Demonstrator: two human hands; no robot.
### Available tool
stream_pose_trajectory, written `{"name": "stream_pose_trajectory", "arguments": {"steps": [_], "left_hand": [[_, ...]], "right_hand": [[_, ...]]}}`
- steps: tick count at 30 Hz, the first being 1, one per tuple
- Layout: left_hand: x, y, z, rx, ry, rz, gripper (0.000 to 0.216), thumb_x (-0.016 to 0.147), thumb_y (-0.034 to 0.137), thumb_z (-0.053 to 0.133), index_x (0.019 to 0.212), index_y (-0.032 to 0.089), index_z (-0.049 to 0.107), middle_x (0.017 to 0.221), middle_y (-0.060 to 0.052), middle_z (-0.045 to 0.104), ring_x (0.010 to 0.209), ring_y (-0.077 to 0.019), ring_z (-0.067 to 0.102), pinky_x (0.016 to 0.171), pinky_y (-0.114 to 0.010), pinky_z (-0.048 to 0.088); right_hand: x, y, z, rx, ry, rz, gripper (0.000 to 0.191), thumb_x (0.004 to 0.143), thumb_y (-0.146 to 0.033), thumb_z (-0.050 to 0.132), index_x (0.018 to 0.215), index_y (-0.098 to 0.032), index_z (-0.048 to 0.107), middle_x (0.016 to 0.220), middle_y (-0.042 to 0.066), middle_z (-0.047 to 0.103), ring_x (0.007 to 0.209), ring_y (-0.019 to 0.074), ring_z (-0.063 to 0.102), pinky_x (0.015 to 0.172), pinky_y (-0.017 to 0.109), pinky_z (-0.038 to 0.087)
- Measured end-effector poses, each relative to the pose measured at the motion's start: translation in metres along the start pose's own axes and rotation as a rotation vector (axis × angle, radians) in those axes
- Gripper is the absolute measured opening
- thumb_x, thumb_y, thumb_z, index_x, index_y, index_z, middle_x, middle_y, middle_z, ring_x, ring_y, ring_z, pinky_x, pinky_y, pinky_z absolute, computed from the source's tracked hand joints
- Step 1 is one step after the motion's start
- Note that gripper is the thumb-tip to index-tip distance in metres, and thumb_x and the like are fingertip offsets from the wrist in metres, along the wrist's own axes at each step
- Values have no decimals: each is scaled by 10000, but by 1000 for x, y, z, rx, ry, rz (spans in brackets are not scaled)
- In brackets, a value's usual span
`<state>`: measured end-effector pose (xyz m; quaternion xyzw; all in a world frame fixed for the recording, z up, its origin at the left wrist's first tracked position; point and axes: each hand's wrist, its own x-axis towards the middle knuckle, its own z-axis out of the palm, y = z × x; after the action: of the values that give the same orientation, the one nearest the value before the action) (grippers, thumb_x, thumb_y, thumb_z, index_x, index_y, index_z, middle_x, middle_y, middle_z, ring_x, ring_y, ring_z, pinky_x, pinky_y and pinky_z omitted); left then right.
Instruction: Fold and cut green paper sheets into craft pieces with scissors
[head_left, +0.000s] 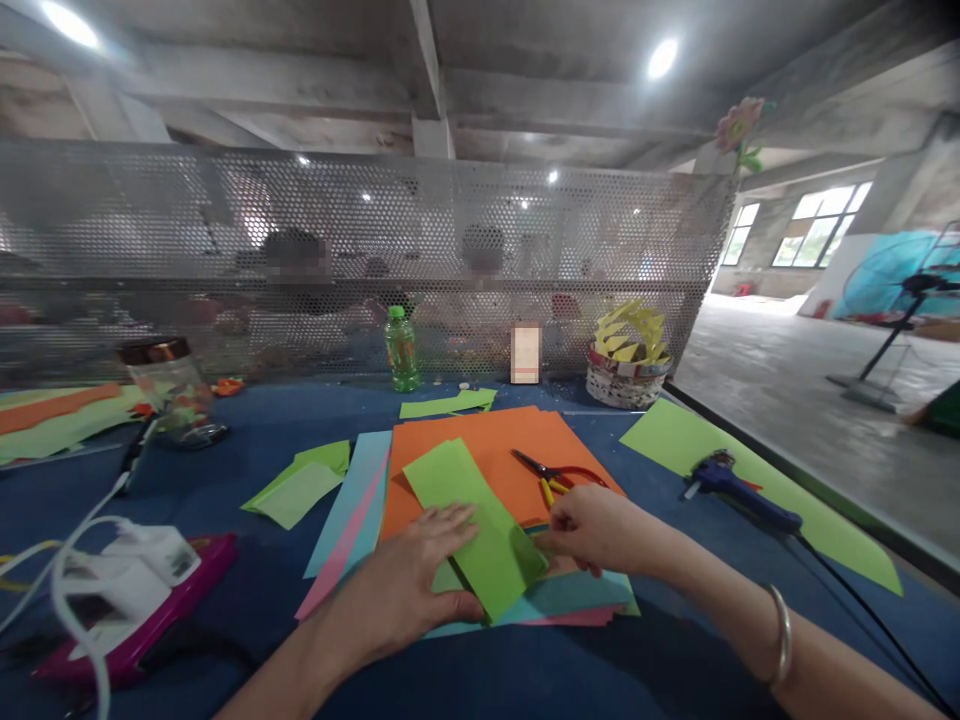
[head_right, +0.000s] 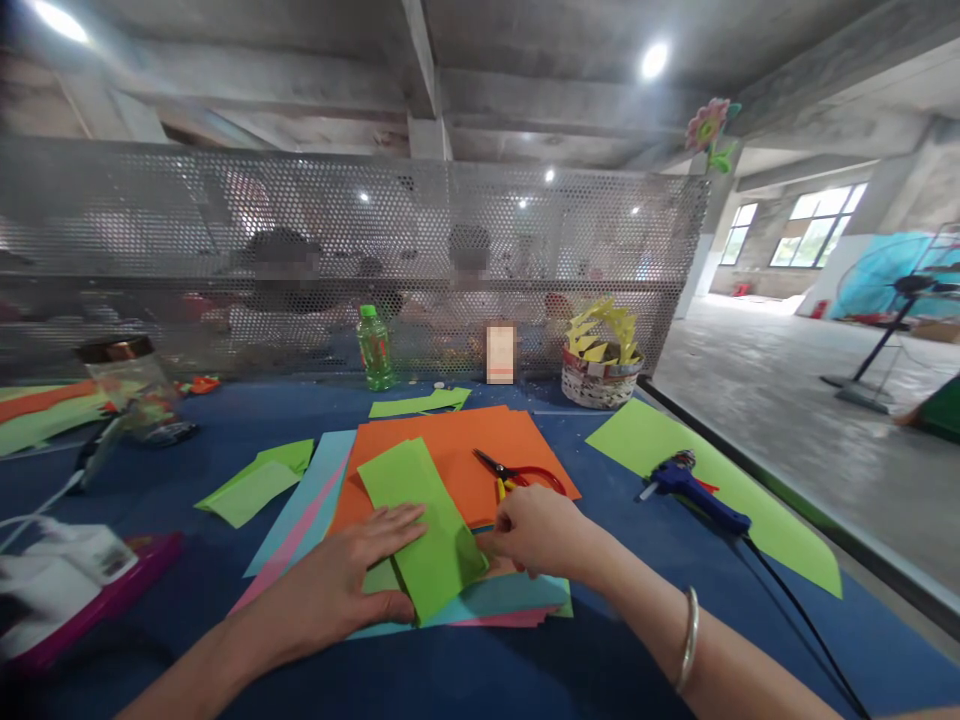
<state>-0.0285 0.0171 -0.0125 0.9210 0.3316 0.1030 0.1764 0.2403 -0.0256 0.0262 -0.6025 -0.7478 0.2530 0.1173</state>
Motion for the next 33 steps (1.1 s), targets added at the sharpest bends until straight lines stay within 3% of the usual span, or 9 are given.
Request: {"name": "stream_pose_trajectory", "arguments": {"steps": [4,7,10,16,23,29,33], "left_hand": [[1,0,2,18,37,16,646,811,575,595,1380,296,468,1474,-72,408,1367,-301,350,1103,-513,327],[2,0,2,35,67,53,402,922,388,513,1312,297,552,1410,-31,502,1329,-245,424,1090,-454,376],[2,2,0,55,133,67,338,948,224,435,1198,310,647,1304,11,609,1245,-197,529,1038,-385,452],[1,-2,-6,159,316,97,334,924,160,419,1082,234,705,1152,-11,705,1150,-200,604,983,-366,499],[-1,-13,-13,314,406,63,347,884,121,420,1022,228,720,1096,-29,726,1089,-245,639,965,-460,492],[-6,-20,-27,371,506,-30,367,841,95,422,930,237,749,1054,-40,738,1036,-272,662,951,-504,470],[-9,-23,-33,386,453,-59,364,781,81,450,796,268,761,1005,-29,750,1000,-264,673,911,-470,484]], "right_hand": [[-2,-1,4,9,-52,-12,271,757,-280,567,503,-184,574,438,-3,601,416,125,577,432,189,397],[-2,-1,6,25,-84,-30,223,745,-227,535,533,-185,591,463,-5,619,417,121,580,416,180,395],[0,0,6,41,-78,-42,207,739,-183,498,547,-182,575,478,-1,619,432,121,596,409,168,390],[3,3,7,75,-56,-40,126,705,-143,499,597,-183,549,514,-10,617,442,121,613,398,157,399],[3,3,6,93,7,-7,72,731,-140,511,693,-193,541,533,-17,618,453,127,626,400,157,383],[8,4,9,46,164,11,70,747,-134,518,708,-192,522,643,-12,627,418,83,547,400,169,313],[11,7,10,4,264,7,106,702,-97,523,682,-197,494,622,-17,606,488,100,546,460,191,313]]}}
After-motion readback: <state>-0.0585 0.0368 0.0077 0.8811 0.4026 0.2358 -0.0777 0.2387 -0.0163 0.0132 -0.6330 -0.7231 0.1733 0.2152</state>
